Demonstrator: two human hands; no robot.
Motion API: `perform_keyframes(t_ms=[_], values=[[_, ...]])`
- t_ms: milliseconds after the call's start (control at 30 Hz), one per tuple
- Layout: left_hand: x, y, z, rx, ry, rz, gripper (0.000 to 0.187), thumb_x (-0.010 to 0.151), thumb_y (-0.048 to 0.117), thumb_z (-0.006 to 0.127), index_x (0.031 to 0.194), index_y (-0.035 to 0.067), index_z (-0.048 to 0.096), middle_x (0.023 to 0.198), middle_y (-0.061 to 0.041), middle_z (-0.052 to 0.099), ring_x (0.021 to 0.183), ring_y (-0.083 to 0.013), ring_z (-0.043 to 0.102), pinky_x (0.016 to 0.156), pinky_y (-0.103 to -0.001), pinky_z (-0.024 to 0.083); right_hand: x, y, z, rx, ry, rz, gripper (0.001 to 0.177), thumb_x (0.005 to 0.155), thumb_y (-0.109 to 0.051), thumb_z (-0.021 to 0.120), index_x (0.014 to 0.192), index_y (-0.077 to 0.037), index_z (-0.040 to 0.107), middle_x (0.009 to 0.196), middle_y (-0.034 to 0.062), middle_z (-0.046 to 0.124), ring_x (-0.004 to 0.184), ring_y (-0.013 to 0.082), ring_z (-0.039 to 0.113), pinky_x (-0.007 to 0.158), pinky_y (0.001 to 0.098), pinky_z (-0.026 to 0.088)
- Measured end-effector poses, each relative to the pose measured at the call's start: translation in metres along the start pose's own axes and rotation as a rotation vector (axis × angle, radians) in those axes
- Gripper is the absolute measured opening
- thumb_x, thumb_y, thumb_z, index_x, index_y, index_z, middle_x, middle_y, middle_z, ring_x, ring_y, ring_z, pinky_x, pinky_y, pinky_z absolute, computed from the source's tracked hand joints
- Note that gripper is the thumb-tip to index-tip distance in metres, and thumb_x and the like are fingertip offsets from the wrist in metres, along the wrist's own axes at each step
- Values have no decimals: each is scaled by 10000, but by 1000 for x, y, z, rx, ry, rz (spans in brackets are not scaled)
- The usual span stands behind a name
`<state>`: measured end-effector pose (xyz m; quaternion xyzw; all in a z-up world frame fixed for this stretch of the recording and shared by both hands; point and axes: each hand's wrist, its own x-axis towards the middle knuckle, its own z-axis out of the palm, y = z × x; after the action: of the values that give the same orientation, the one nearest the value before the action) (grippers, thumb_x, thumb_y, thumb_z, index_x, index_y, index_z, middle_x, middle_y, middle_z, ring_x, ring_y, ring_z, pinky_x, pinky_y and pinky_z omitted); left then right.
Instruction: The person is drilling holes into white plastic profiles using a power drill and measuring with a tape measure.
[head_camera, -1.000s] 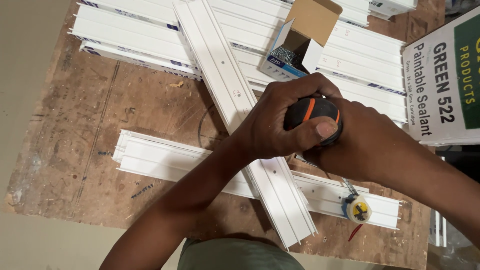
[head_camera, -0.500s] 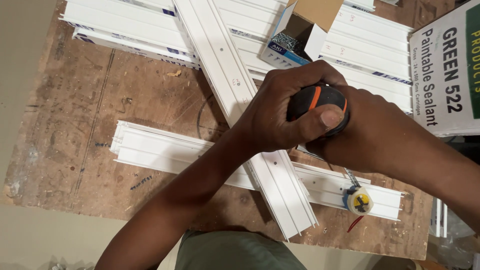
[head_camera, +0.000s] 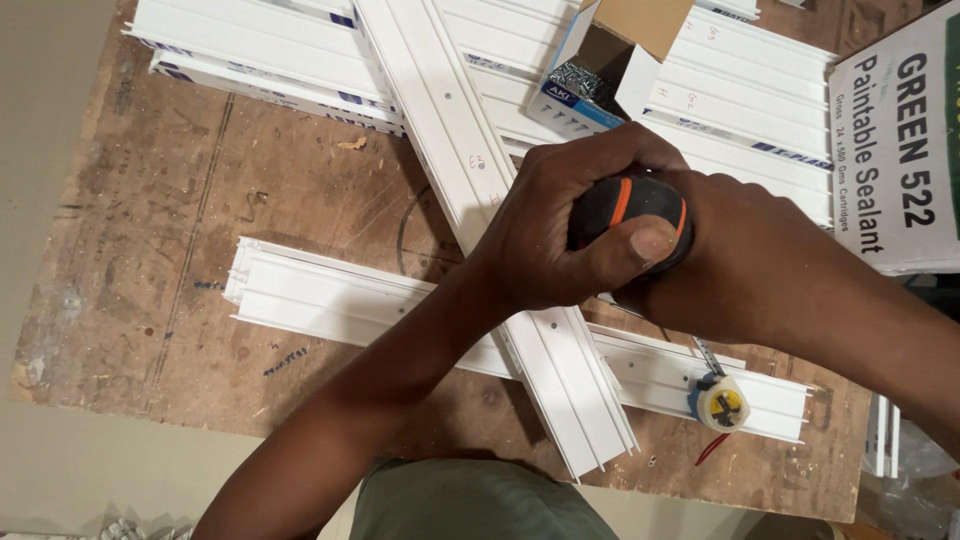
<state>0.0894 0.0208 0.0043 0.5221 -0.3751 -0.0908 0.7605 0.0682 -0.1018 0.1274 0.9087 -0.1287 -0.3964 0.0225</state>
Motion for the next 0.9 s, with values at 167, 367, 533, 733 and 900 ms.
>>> perform_keyframes(t_ms=[167, 367, 533, 733, 900], values=[[-3, -2, 0, 45, 20, 7, 637, 990, 698, 570, 1112, 78, 652, 918, -12, 694, 837, -94, 695, 760, -247, 574, 4, 2, 5, -54, -39, 9, 398, 800, -284, 805, 1163, -184, 674, 902, 81, 785, 829, 256, 773, 756, 393, 611], [-6, -11, 5, 109, 5, -24, 613, 996, 656, 591, 1121, 59, 657, 897, -30, 706, 826, -114, 714, 745, -256, 592, 4, 7, 6, 16, -7, 4, 462, 808, -332, 805, 1212, -181, 640, 933, 81, 773, 852, 261, 764, 770, 391, 603], [-6, -6, 8, 172, -6, -38, 638, 978, 669, 593, 1162, 60, 649, 918, -31, 703, 842, -119, 717, 752, -265, 594, 9, 15, 12, -9, -12, -27, 409, 806, -337, 801, 1172, -198, 682, 931, 66, 785, 869, 253, 766, 784, 390, 601], [-19, -6, -3, 287, 70, 13, 706, 1034, 686, 481, 1328, 57, 612, 1137, -66, 646, 1065, -141, 653, 966, -318, 544, -10, 23, 4, 107, 22, -119, 501, 804, -336, 819, 1272, -284, 650, 947, 47, 784, 857, 229, 768, 792, 376, 597], [-52, -22, -23, 356, 486, -200, 486, 1123, 440, 484, 1403, 57, 589, 1238, -62, 657, 1194, -181, 627, 1069, -355, 496, -12, 64, 13, 291, 64, -202, 550, 803, -286, 838, 1326, -345, 677, 929, 18, 791, 837, 169, 770, 796, 316, 628]])
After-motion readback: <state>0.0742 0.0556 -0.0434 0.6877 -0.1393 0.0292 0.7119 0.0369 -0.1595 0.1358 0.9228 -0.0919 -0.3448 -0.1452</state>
